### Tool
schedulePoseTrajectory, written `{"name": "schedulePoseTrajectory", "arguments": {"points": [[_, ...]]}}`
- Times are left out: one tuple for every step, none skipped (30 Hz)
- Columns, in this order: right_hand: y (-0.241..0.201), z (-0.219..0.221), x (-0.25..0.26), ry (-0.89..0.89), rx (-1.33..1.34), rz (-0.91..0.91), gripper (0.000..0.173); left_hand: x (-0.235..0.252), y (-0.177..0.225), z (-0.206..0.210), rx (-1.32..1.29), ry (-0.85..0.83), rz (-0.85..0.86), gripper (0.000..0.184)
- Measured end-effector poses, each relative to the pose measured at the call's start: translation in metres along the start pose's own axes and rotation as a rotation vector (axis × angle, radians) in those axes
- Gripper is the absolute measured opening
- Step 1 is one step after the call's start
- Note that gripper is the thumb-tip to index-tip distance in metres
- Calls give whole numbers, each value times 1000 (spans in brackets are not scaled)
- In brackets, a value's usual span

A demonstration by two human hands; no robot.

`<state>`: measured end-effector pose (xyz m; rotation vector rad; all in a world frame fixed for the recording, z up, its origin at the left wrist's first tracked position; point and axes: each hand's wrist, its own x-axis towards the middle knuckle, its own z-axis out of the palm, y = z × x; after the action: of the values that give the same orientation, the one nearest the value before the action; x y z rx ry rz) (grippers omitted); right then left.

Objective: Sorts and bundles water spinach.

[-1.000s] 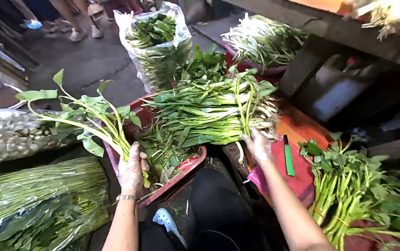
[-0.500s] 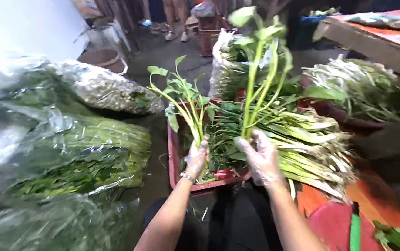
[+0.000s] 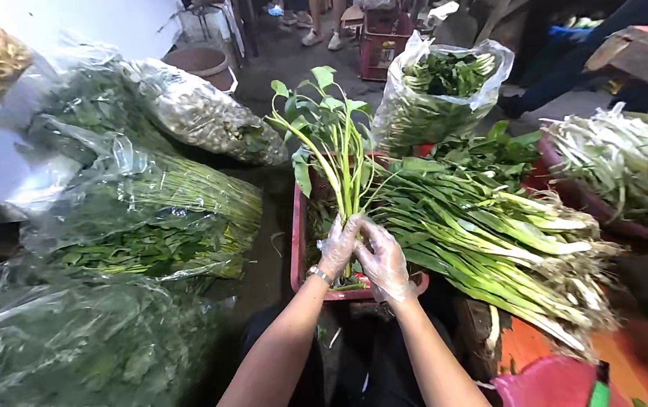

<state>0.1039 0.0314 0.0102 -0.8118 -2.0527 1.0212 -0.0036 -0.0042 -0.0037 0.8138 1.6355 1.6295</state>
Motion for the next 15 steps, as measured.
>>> {"name": "schedulePoseTrajectory", "arguments": {"points": [[4, 2, 0, 27, 47, 7, 48, -1, 3, 2, 15, 34, 6, 55], [7, 3, 0, 47, 87, 11, 48, -2, 6, 2, 35, 65, 0, 53], [9, 2, -1, 59, 107, 11, 45, -3, 9, 3, 52, 91, -9, 52], [12, 3, -2, 67, 110, -6, 42, -3, 10, 3, 62, 106, -14, 52], [13, 3, -2, 71, 96, -39, 38, -2, 8, 3, 67, 108, -10, 52], [14, 4, -1, 73, 67, -79, 36, 1, 4, 5, 53, 108, 6, 50], [12, 4, 0, 72, 29, -115, 35, 2, 3, 5, 15, 88, 15, 47], [9, 4, 1, 67, -3, -144, 33, 3, 3, 5, -36, 66, 10, 46], [7, 3, 2, 50, -27, -159, 30, 4, 3, 4, -79, 52, -3, 47], [6, 1, 2, 11, -34, -162, 29, 4, 4, 2, -108, 42, -21, 48], [7, -3, 3, -58, -22, -140, 30, 3, 5, 0, -121, 35, -45, 51], [8, -9, 5, -144, 15, -90, 32, 4, 6, -3, -133, 31, -59, 54], [9, -15, 9, -215, 73, -23, 33, 5, 5, -4, -148, 28, -43, 54], [7, -21, 14, -243, 157, 63, 32, 6, 5, -4, -166, 20, -13, 51], [3, -26, 19, -211, 258, 160, 30, 6, 5, -5, -183, 6, 13, 47]]}}
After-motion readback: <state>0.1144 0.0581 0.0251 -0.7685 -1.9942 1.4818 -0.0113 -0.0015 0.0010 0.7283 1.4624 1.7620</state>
